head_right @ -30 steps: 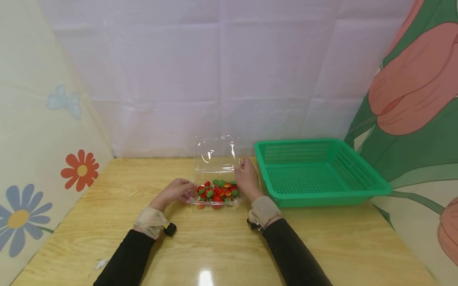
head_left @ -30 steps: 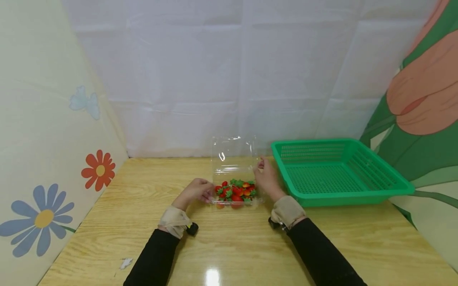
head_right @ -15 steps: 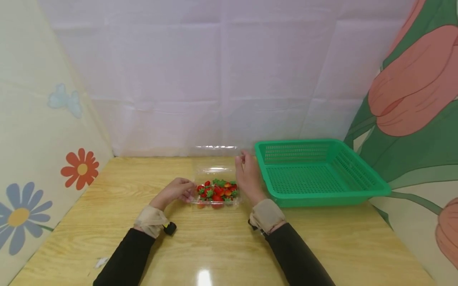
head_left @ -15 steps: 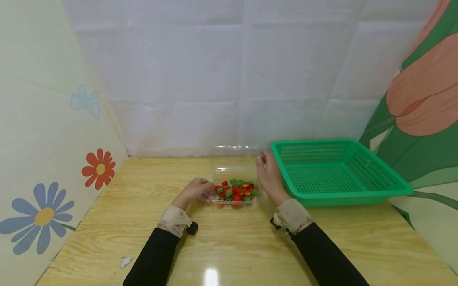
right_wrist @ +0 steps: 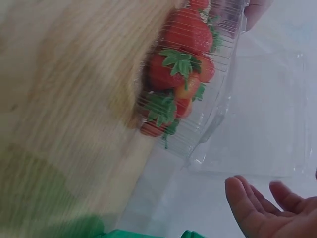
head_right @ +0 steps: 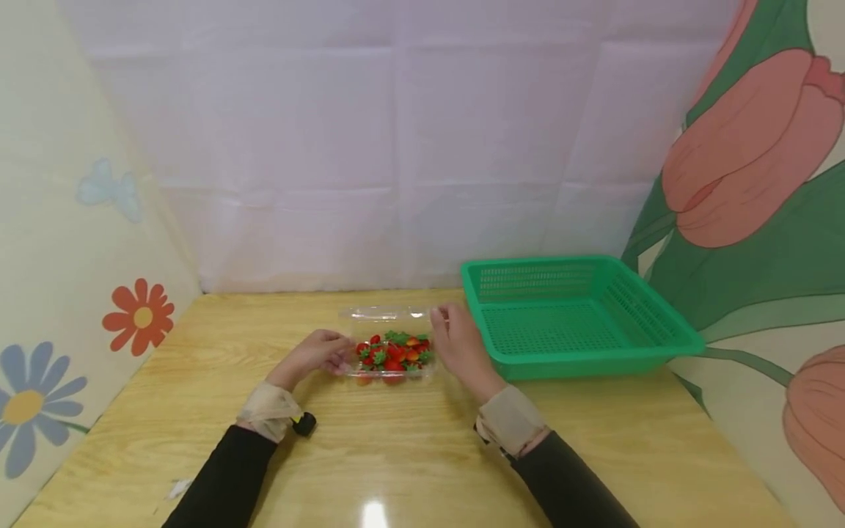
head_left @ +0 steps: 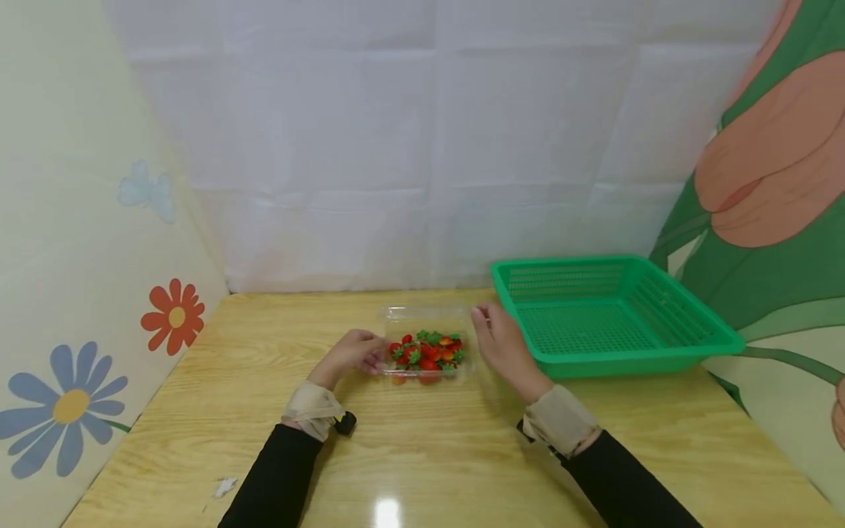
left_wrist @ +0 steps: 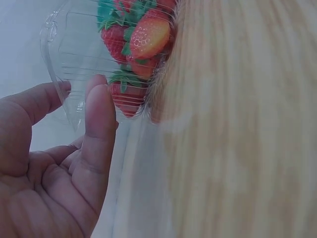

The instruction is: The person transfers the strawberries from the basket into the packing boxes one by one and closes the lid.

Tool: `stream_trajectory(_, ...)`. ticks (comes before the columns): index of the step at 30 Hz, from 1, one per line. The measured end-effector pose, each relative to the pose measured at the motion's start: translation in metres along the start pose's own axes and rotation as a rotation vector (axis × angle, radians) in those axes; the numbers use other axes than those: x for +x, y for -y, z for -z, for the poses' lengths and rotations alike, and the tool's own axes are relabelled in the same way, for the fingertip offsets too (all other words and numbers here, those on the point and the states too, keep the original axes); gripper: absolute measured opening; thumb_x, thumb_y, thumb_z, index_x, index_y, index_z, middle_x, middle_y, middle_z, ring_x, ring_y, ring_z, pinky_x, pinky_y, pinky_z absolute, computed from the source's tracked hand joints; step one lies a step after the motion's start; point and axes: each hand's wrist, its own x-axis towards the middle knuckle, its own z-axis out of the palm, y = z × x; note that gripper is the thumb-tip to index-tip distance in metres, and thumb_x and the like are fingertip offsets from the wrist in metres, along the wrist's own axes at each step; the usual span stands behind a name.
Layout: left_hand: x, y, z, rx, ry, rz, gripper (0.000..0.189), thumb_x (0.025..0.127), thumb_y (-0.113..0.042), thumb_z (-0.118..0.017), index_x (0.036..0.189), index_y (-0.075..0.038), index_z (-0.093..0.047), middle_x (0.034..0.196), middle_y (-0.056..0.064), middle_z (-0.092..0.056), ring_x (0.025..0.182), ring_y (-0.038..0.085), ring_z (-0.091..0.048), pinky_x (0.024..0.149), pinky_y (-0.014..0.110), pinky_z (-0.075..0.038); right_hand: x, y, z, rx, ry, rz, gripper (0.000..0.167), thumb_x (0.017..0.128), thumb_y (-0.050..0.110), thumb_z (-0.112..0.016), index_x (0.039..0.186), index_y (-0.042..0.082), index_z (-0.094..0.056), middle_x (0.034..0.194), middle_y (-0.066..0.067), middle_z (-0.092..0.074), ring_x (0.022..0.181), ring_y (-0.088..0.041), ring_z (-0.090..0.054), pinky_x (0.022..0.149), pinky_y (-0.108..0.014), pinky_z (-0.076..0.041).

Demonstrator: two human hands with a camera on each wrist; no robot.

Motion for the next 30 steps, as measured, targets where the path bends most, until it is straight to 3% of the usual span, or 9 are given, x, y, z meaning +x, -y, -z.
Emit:
stream_trajectory(4,-0.001,0.003,0.002,0.017,-0.012,0.013,0.035,0.106,-0.021,-0.054,0.11,0.012,-0.062,0.073,0.005,-0.064,0.06,0.011,-0.063,0.059,0.024,-0.059,-0.009,-0.002,0.004,-0.061,0.055,-0.034,0.026,0.109,0.019,-0.046,0.106,-0.003,-0.061,0.084,-0.014,-0.06,0.073,-0.024,-0.054,0.067,-0.039,-0.049)
stream_trajectory(11,-0.008,0.006,0.007,0.003,-0.026,0.031,0.035,0.106,-0.018,-0.05,0.12,0.013,-0.059,0.081,0.008,-0.066,0.065,0.011,-0.064,0.061,0.025,-0.06,-0.021,-0.004,0.003,-0.123,0.189,-0.094,0.022,0.105,0.018,-0.055,0.114,-0.001,-0.064,0.104,-0.014,-0.069,0.088,-0.025,-0.066,0.074,-0.042,-0.058)
stream_trajectory(19,-0.027,0.003,0.005,-0.068,-0.025,0.052,0.04,0.108,-0.016,-0.045,0.134,0.014,-0.051,0.087,0.007,-0.065,0.067,0.009,-0.064,0.061,0.022,-0.058,-0.03,-0.008,-0.002,-0.142,0.205,-0.108,0.019,0.1,0.01,-0.059,0.114,-0.003,-0.062,0.099,-0.016,-0.07,0.089,-0.028,-0.068,0.073,-0.041,-0.059)
stream_trajectory(25,-0.035,-0.001,0.0,-0.095,-0.021,0.043,0.044,0.106,-0.016,-0.049,0.136,0.015,-0.047,0.093,0.01,-0.066,0.07,0.01,-0.066,0.063,0.023,-0.059,-0.033,-0.011,-0.003,-0.072,0.253,-0.166,0.024,0.101,0.01,-0.056,0.12,-0.005,-0.056,0.087,-0.011,-0.067,0.069,-0.019,-0.062,0.059,-0.033,-0.052)
stream_trajectory(30,-0.038,-0.003,-0.003,-0.109,0.014,0.029,0.049,0.098,-0.007,-0.053,0.14,0.017,-0.041,0.092,0.011,-0.069,0.071,0.011,-0.068,0.065,0.023,-0.06,-0.032,-0.013,-0.005,-0.031,0.25,-0.187,0.025,0.1,0.008,-0.055,0.121,-0.006,-0.053,0.081,-0.009,-0.065,0.061,-0.015,-0.056,0.056,-0.03,-0.048)
